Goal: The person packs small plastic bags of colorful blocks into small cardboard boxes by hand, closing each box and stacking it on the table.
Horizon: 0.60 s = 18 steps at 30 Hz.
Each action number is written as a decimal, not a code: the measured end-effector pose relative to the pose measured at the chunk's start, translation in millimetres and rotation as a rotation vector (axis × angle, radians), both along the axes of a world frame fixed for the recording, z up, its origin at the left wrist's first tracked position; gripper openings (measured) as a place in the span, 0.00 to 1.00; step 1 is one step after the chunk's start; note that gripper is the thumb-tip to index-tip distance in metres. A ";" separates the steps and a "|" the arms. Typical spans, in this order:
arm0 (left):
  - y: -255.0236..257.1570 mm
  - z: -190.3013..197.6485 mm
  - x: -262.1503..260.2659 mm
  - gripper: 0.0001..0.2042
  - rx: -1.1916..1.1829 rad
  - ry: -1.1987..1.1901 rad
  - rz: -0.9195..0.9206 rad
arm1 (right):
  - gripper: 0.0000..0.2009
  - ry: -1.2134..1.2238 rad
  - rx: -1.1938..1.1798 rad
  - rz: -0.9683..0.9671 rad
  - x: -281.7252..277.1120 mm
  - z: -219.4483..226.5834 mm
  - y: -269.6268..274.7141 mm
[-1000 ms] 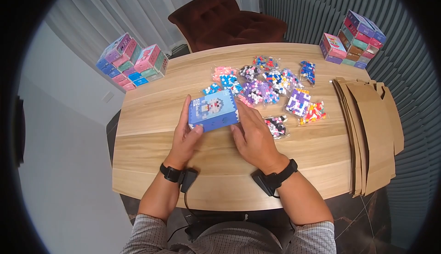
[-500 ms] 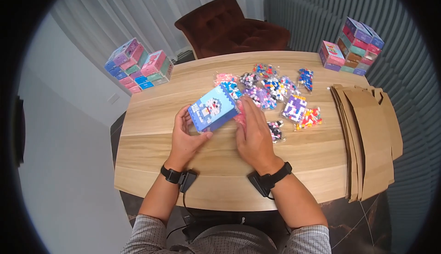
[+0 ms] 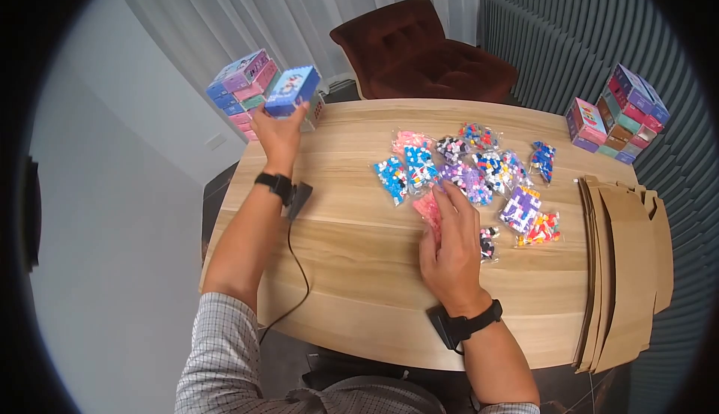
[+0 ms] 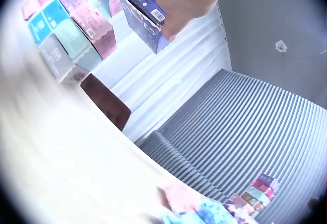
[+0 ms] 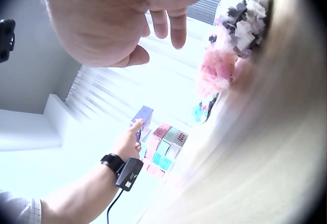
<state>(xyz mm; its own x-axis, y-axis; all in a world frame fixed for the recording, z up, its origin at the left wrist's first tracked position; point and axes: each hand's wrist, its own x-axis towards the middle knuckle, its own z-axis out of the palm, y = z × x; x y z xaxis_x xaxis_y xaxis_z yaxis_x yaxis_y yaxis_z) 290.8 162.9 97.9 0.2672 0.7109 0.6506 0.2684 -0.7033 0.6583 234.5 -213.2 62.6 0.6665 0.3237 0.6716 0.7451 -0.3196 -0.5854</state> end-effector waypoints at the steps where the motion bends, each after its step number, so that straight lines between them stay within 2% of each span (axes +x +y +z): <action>1: 13.8 0.5 10.6 0.53 0.039 0.005 0.051 | 0.28 0.000 -0.007 0.000 -0.2 -0.4 -0.4; 2: 23.1 10.3 22.0 0.53 -0.033 0.044 0.149 | 0.28 0.004 -0.014 -0.004 1.3 -2.1 0.7; 8: 43.8 -3.6 46.5 0.52 -0.073 0.099 0.282 | 0.28 0.009 -0.029 0.010 1.4 -2.3 1.7; 18: 52.4 -12.3 65.0 0.56 -0.108 0.033 0.320 | 0.27 0.009 -0.053 0.029 -0.3 -2.2 2.0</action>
<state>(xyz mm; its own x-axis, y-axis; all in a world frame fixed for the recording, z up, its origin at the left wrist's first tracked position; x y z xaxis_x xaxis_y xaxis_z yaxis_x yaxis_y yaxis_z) 355.7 215.3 85.6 0.0391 0.8265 0.5616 0.4864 -0.5067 0.7118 234.1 -211.2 60.4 0.6625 0.3776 0.6469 0.7491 -0.3286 -0.5753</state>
